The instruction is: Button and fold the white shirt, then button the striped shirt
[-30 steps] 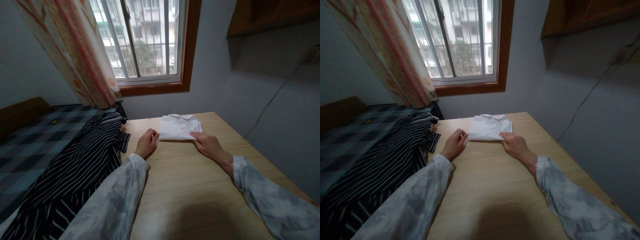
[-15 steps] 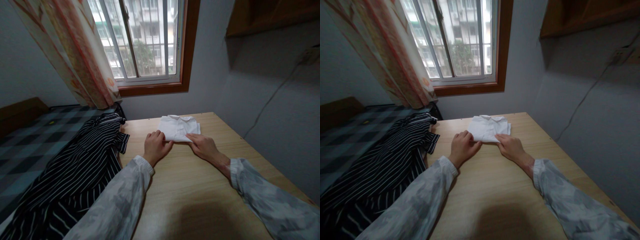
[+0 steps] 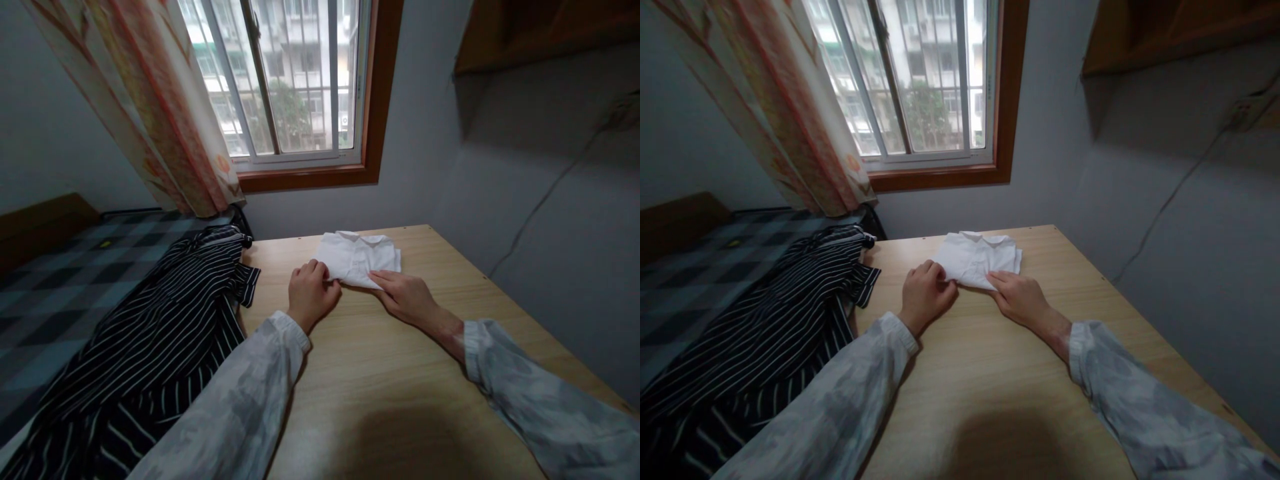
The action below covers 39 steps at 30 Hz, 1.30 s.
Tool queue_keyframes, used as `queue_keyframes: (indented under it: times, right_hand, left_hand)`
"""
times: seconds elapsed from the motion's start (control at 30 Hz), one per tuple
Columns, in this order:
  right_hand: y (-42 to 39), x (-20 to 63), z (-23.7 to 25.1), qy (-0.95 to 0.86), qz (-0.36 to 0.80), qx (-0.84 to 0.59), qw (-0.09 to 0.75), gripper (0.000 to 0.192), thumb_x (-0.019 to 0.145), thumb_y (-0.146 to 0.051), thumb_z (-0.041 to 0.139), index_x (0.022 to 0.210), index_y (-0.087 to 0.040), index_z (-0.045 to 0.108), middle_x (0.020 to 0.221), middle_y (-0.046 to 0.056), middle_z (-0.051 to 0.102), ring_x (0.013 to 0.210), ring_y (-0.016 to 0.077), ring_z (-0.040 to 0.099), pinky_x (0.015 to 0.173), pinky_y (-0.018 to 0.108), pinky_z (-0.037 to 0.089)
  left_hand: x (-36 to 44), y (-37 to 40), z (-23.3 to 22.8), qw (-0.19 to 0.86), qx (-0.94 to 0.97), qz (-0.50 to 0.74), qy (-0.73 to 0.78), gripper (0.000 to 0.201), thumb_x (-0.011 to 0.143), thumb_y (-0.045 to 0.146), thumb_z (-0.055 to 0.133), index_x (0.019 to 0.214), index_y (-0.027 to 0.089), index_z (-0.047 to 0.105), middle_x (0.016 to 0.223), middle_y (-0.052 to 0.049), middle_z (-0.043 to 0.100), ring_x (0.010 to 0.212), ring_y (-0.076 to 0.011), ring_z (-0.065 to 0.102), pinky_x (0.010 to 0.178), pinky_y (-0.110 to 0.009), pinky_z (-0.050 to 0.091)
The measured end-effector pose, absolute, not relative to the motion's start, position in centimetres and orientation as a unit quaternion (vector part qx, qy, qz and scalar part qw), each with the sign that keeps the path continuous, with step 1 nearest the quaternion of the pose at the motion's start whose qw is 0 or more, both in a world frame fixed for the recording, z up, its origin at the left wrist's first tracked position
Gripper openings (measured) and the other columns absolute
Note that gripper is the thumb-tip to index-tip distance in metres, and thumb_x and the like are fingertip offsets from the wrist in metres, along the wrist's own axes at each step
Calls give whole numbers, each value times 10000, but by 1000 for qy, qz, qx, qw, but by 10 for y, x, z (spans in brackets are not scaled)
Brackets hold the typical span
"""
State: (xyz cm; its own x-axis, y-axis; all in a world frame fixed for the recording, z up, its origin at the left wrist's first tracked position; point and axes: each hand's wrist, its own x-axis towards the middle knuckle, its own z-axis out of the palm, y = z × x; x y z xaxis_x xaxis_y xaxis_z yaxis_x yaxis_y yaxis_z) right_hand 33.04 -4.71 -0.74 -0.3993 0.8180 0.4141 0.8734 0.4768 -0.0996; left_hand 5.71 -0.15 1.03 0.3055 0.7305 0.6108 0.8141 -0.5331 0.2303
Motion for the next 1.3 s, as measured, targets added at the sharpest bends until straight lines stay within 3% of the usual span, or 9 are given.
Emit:
queue_keyframes:
  times: [0.2,0.37,0.8,1.13,1.3]
  right_hand:
    - [-45,338,-11,-831,-71,-508,215,419,1108,-324,561,1498,-231,686,1529,87,691,1397,261,678,1178,415,546]
    - [-45,344,-11,-830,-75,-511,211,416,1097,-314,574,1489,-246,697,1532,77,689,1386,262,687,1169,415,557]
    - [-40,351,-11,-840,-89,-499,195,443,1083,-281,574,1509,-237,687,1533,92,686,1384,278,689,1160,443,564]
    - [-34,365,-15,-841,-82,-494,206,471,1057,-256,593,1519,-262,682,1537,78,686,1376,271,692,1160,443,565]
    - [-35,361,-16,-834,-77,-498,223,444,1079,-286,573,1508,-265,686,1546,69,683,1397,264,673,1172,427,550]
  left_hand:
    - [50,5,6,20,-834,-324,-446,102,958,300,705,893,237,658,927,-49,741,844,-239,668,844,-418,441]
    - [39,11,3,36,-875,-280,-394,174,1061,342,607,972,242,717,1004,-69,774,882,-238,691,882,-427,444]
    - [37,9,14,94,-913,-197,-345,153,1060,296,551,962,235,652,999,-99,700,875,-264,648,886,-461,403]
    - [29,14,12,73,-910,-203,-353,170,1061,336,572,965,242,676,1018,-100,704,928,-276,640,916,-467,422]
    - [30,14,13,77,-905,-233,-348,192,1042,428,651,1037,240,691,1129,-113,713,1036,-303,639,991,-482,436]
